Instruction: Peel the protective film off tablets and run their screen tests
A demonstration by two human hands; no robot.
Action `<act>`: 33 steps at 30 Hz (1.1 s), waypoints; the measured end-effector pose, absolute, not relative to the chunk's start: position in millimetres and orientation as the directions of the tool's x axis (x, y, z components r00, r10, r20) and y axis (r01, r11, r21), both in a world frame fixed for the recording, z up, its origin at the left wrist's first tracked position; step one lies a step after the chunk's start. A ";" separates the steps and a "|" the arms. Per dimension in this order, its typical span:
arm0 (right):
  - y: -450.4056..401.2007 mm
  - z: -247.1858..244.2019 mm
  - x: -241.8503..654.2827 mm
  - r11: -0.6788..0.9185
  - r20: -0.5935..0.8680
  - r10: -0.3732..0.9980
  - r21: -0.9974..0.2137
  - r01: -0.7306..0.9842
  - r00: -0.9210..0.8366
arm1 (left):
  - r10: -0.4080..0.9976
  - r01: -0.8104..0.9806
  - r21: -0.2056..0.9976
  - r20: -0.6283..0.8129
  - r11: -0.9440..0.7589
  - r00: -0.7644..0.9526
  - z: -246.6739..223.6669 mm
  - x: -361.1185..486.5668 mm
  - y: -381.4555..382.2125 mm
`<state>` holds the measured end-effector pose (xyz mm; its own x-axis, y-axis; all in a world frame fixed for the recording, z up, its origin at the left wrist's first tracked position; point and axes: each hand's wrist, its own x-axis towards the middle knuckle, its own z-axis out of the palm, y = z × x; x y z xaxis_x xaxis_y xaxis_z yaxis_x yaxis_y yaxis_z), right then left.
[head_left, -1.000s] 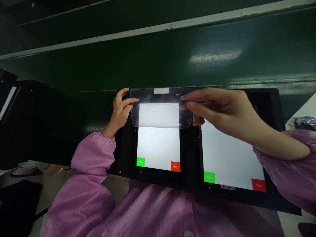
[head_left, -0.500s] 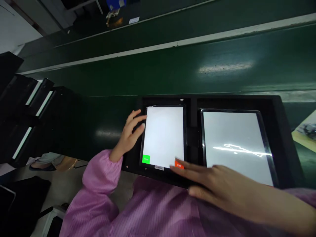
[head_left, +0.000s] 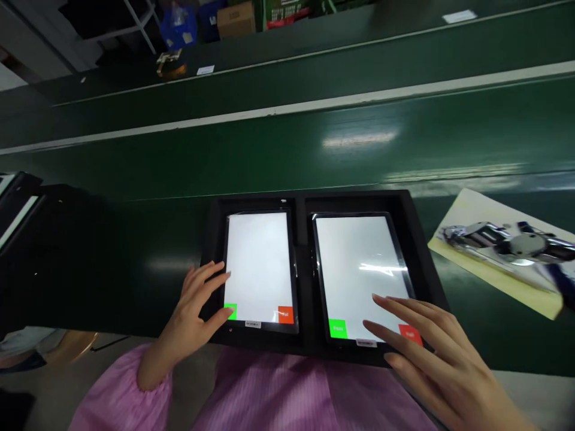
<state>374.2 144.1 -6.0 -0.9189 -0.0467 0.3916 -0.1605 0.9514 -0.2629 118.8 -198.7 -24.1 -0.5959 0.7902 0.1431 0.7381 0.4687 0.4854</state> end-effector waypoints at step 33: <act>203.4 -8.1 204.1 0.963 0.013 0.173 -0.213 0.167 -0.985 | 0.962 0.961 0.275 0.252 0.035 -0.107 -14.3 185.1 -121.0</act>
